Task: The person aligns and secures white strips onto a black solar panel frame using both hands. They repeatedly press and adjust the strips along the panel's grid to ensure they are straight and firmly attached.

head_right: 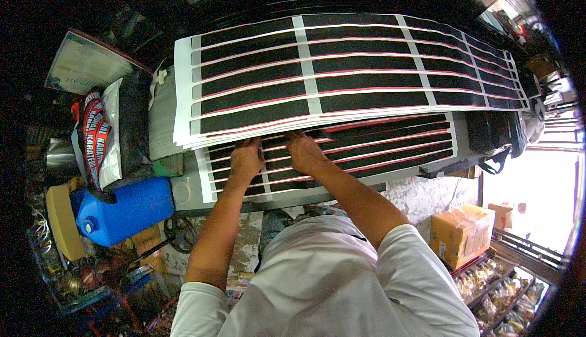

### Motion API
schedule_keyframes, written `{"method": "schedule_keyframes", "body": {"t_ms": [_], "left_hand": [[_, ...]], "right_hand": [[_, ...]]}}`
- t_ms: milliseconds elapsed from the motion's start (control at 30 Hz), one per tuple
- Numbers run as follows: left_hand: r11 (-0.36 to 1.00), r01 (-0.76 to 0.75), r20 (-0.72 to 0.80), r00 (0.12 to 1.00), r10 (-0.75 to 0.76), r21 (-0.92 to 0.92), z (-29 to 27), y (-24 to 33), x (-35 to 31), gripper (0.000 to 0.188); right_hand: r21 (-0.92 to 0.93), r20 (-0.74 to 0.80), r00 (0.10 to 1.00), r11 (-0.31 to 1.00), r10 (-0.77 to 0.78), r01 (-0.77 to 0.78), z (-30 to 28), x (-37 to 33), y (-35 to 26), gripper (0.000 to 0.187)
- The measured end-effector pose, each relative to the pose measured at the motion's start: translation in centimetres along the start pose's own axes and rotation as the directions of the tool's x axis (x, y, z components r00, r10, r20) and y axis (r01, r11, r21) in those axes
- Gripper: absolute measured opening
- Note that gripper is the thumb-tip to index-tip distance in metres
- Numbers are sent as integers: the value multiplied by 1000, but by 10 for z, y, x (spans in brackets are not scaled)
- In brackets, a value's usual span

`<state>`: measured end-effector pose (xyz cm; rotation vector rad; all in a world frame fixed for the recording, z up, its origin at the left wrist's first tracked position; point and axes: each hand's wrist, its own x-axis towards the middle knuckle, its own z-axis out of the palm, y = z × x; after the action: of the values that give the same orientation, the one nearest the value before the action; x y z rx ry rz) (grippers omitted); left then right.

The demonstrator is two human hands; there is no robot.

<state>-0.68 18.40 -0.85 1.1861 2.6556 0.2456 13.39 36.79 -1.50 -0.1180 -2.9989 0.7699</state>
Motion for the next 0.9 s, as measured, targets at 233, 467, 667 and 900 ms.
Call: {"method": "schedule_keyframes", "body": {"t_ms": [233, 467, 667, 900], "left_hand": [[953, -248, 25, 969, 247, 176, 5, -19, 23, 72], [847, -464, -56, 868, 493, 260, -7, -18, 37, 80], [884, -414, 106, 910, 401, 216, -11, -18, 42, 72], [963, -246, 239, 947, 215, 107, -21, -33, 26, 68]], "right_hand": [[-3, 47, 997, 998, 56, -56, -15, 5, -16, 38], [-57, -2, 1000, 998, 23, -23, 3, 2, -2, 31], [-40, 27, 993, 993, 112, -111, 6, -3, -5, 38], [-126, 40, 979, 973, 198, -192, 4, -4, -32, 41]]}}
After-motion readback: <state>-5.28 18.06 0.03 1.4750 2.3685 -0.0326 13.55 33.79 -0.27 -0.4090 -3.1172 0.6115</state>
